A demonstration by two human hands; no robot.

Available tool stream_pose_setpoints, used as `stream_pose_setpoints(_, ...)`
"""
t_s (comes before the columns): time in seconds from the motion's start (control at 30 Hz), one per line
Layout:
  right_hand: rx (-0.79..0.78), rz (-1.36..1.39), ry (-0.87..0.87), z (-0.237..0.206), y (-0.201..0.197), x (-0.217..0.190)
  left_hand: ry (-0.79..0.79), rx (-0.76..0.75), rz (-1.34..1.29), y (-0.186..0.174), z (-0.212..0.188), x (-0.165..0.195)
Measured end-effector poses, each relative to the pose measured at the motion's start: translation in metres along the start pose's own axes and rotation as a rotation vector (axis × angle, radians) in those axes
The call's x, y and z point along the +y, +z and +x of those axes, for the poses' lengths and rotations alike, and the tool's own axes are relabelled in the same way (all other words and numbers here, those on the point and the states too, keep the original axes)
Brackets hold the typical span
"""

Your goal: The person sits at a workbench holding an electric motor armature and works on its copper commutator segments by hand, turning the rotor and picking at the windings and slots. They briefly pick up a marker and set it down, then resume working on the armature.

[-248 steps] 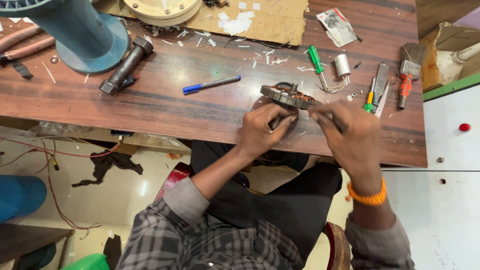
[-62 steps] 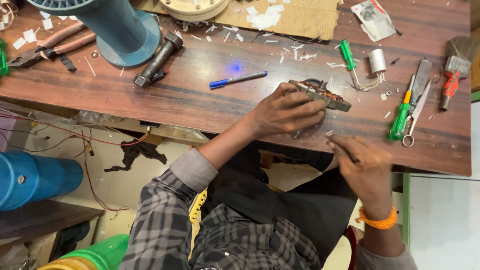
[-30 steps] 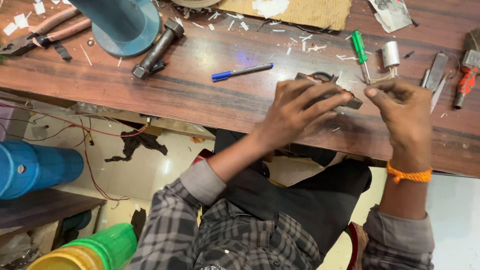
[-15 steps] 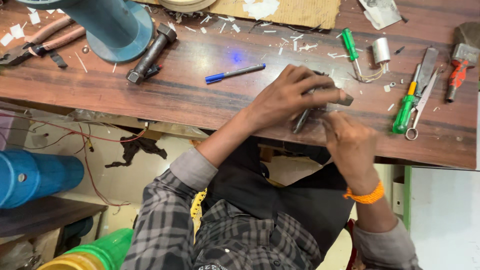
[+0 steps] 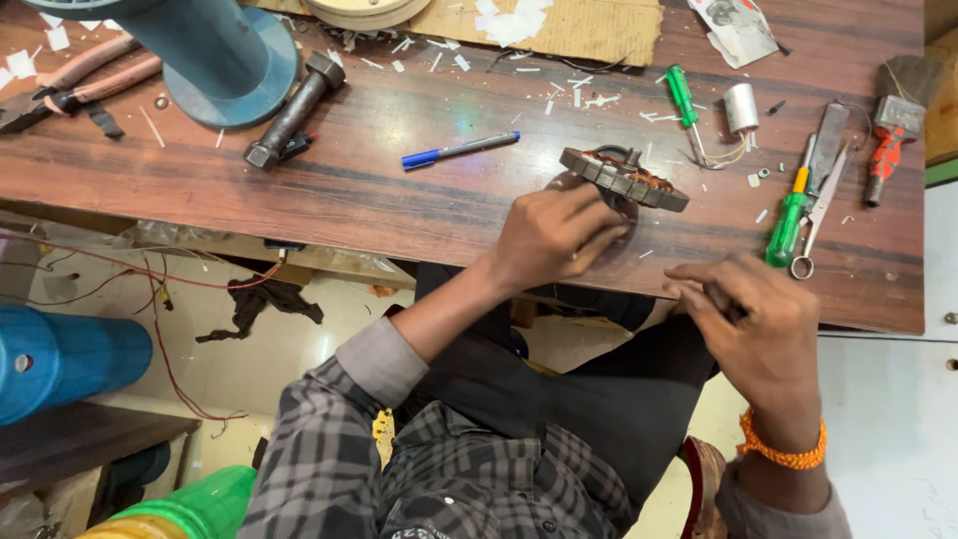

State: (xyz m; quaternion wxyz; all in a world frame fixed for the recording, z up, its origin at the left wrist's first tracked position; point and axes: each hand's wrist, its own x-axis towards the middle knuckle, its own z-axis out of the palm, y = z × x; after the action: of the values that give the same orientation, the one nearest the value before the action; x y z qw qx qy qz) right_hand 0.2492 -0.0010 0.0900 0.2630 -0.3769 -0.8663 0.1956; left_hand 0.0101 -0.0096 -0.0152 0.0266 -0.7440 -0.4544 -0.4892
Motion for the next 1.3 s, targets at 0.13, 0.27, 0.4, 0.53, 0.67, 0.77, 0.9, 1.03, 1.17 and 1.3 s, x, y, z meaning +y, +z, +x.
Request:
stream_pose_setpoints(0.13,0.078,-0.064,-0.096,0.031,0.006,-0.003,-0.382,0.148,-0.245,0.013,-0.007,0.013)
stream_pose_setpoints(0.27,0.122,-0.131,-0.105,0.073,0.021,0.008,-0.7,0.25,-0.482,0.029,-0.005,0.022)
stream_pose_setpoints(0.4,0.042,0.04,0.096,0.102,0.035,0.025,-0.836,0.298,-0.673,0.043,-0.006,0.023)
stream_pose_setpoints(0.53,-0.015,0.143,0.184,0.112,0.045,0.054,-0.863,0.362,-0.697,0.051,-0.003,0.02)
stream_pose_setpoints(0.67,-0.012,0.041,0.271,0.111,0.056,0.089,-0.96,0.345,-0.596,0.048,0.001,0.027)
stream_pose_setpoints(0.77,-0.031,0.338,0.253,0.102,0.059,0.107,-0.755,0.338,-0.287,0.032,0.002,0.036)
stream_pose_setpoints(0.9,0.028,0.461,0.294,0.078,0.038,0.102,-0.047,0.227,0.082,0.005,0.013,0.021)
stream_pose_setpoints(1.03,0.061,0.524,0.439,0.058,0.001,0.065,0.172,-0.079,0.199,-0.008,0.031,-0.016)
stream_pose_setpoints(1.17,-0.003,0.461,0.333,0.041,-0.004,0.026,0.039,-0.133,-0.005,-0.004,0.031,-0.022)
stream_pose_setpoints(1.3,-0.037,0.084,0.203,0.03,0.025,0.016,-0.037,-0.134,-0.075,0.0,0.025,-0.02)
